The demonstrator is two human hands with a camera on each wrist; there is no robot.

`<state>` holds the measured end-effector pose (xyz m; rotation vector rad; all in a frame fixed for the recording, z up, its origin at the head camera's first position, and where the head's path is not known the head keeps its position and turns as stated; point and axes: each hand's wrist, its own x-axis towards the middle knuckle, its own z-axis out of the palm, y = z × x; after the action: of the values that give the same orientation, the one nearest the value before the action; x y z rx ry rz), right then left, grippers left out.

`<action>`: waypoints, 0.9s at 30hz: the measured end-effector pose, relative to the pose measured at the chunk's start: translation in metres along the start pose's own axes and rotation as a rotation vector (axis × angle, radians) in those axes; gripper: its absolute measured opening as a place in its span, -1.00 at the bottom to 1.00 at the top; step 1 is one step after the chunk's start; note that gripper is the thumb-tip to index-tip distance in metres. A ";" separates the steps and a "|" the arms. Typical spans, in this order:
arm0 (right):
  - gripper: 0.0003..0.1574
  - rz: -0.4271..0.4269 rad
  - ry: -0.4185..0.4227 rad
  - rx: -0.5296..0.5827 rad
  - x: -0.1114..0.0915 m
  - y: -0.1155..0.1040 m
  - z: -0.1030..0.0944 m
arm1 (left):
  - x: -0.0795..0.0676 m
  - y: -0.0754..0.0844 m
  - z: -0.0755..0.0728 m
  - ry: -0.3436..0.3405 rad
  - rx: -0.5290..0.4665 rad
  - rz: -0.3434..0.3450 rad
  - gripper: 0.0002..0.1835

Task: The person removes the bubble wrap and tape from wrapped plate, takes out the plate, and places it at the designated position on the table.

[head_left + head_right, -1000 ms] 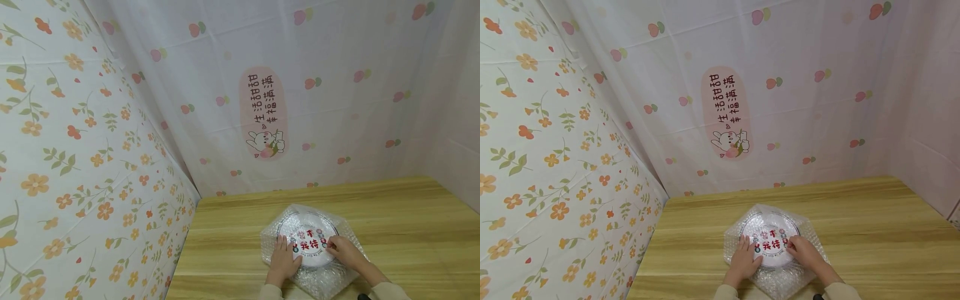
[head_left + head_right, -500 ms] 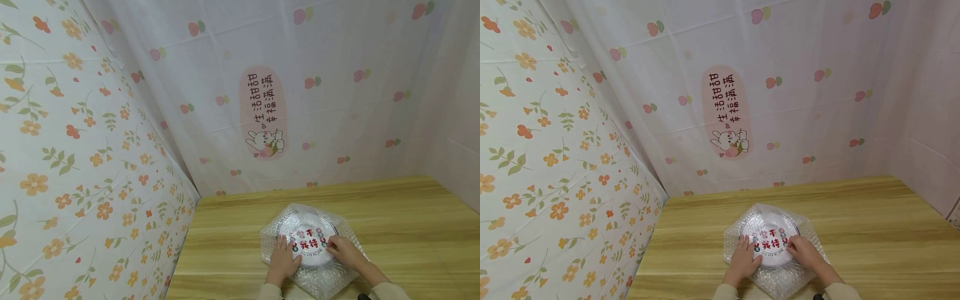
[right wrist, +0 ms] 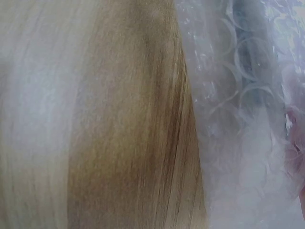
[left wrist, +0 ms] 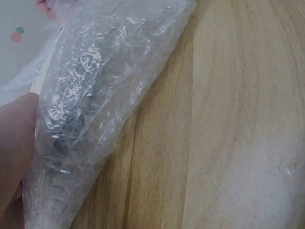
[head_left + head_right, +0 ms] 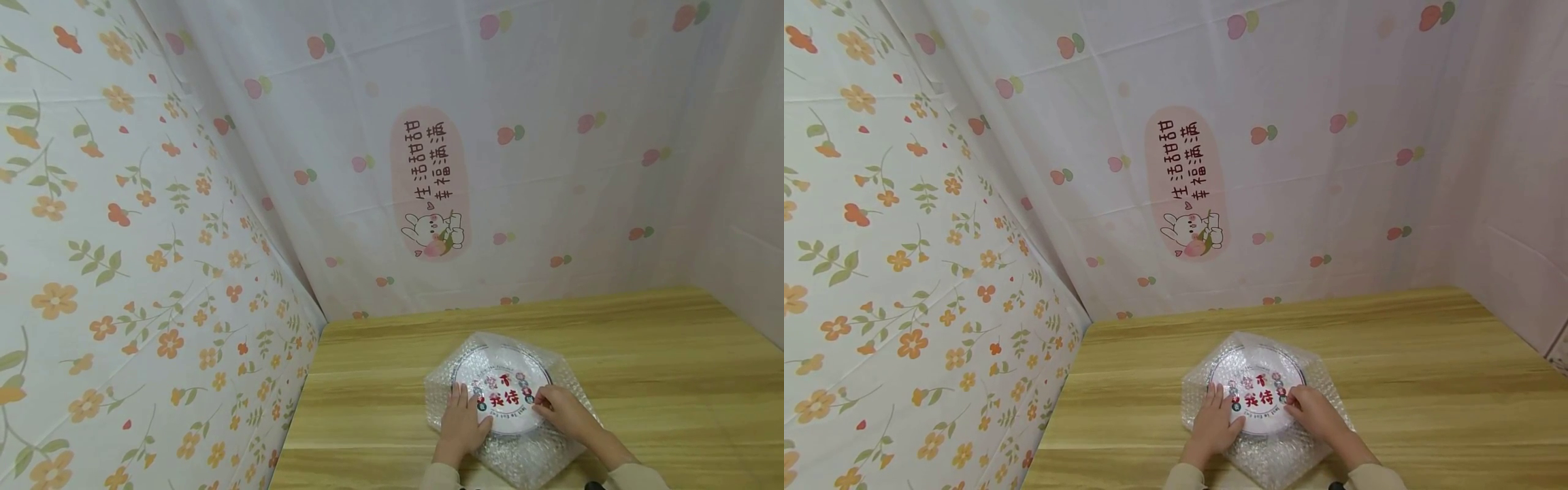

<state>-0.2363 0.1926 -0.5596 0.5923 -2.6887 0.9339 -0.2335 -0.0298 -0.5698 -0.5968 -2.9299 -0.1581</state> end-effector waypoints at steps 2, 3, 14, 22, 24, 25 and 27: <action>-0.76 -0.002 -0.001 -0.001 0.000 0.001 0.000 | 0.000 0.001 -0.002 -0.006 -0.004 -0.008 -0.43; -0.76 -0.005 0.001 -0.004 0.000 0.001 0.000 | 0.000 0.001 -0.002 -0.011 -0.009 -0.013 -0.42; -0.78 -0.009 0.001 -0.005 -0.002 0.001 0.001 | 0.001 -0.004 0.016 0.059 -0.022 0.003 -0.43; -0.79 0.001 -0.015 -0.002 -0.003 0.000 -0.001 | 0.002 -0.001 0.004 -0.016 -0.015 -0.026 -0.43; -0.79 0.005 -0.011 0.000 -0.004 -0.001 -0.001 | 0.002 0.000 0.005 -0.018 -0.017 -0.028 -0.43; -0.80 0.008 -0.011 0.000 -0.005 -0.001 -0.001 | 0.002 0.000 0.004 -0.015 -0.019 -0.028 -0.43; -0.79 0.026 -0.012 0.001 -0.005 -0.002 0.000 | 0.002 0.000 0.005 -0.015 -0.022 -0.030 -0.43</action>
<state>-0.2313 0.1932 -0.5600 0.5668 -2.7132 0.9414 -0.2362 -0.0288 -0.5740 -0.5592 -2.9566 -0.1907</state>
